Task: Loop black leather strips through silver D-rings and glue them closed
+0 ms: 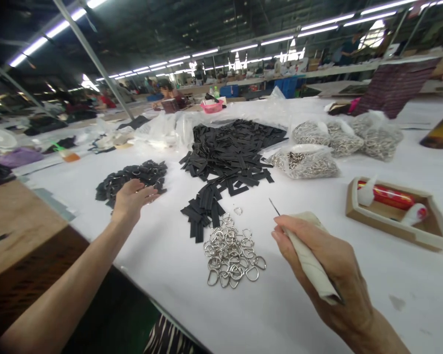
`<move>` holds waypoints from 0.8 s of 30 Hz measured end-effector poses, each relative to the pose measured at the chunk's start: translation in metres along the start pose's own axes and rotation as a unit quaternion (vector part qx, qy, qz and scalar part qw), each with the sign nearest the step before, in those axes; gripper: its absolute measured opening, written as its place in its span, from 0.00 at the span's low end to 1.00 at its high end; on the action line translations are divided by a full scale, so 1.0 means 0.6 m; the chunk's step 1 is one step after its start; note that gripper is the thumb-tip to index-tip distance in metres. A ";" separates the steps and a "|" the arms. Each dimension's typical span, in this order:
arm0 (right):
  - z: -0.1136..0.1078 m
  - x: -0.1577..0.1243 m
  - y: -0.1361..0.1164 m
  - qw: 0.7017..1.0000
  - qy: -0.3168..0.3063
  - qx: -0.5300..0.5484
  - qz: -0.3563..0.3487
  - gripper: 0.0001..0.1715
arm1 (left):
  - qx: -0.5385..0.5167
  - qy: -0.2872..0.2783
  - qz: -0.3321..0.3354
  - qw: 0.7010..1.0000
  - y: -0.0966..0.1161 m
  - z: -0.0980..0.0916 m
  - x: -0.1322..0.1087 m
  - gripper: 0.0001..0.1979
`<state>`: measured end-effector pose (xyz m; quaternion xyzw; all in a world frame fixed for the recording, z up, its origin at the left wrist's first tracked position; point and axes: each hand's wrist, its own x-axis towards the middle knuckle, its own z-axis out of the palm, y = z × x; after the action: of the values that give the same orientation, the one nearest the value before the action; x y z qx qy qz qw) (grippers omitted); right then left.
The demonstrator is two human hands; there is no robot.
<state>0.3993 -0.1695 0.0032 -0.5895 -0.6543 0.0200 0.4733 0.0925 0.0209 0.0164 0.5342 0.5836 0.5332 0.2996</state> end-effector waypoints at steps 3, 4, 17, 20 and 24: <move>0.005 -0.001 0.004 1.000 -0.025 0.010 0.013 0.11 | 0.050 -0.080 0.028 0.995 -0.004 0.013 -0.057 0.10; 0.006 -0.002 0.006 0.999 -0.036 0.013 0.016 0.11 | 0.066 -0.125 0.044 0.989 -0.002 0.021 -0.078 0.06; 0.026 -0.006 0.003 0.985 -0.150 -0.017 -0.085 0.11 | 0.391 -0.358 0.287 0.798 -0.010 0.046 -0.080 0.11; 0.028 -0.006 0.006 0.973 -0.220 0.021 -0.070 0.13 | 0.401 -0.378 0.284 0.784 -0.007 0.045 -0.082 0.09; 0.044 -0.013 0.005 0.965 -0.254 0.031 -0.050 0.10 | 0.466 -0.367 0.312 0.742 -0.003 0.043 -0.089 0.10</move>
<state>0.3833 -0.1606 -0.0175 -0.5164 -0.7808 0.1657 0.3102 0.1289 -0.0213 -0.0033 0.9138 0.4050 0.0207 0.0212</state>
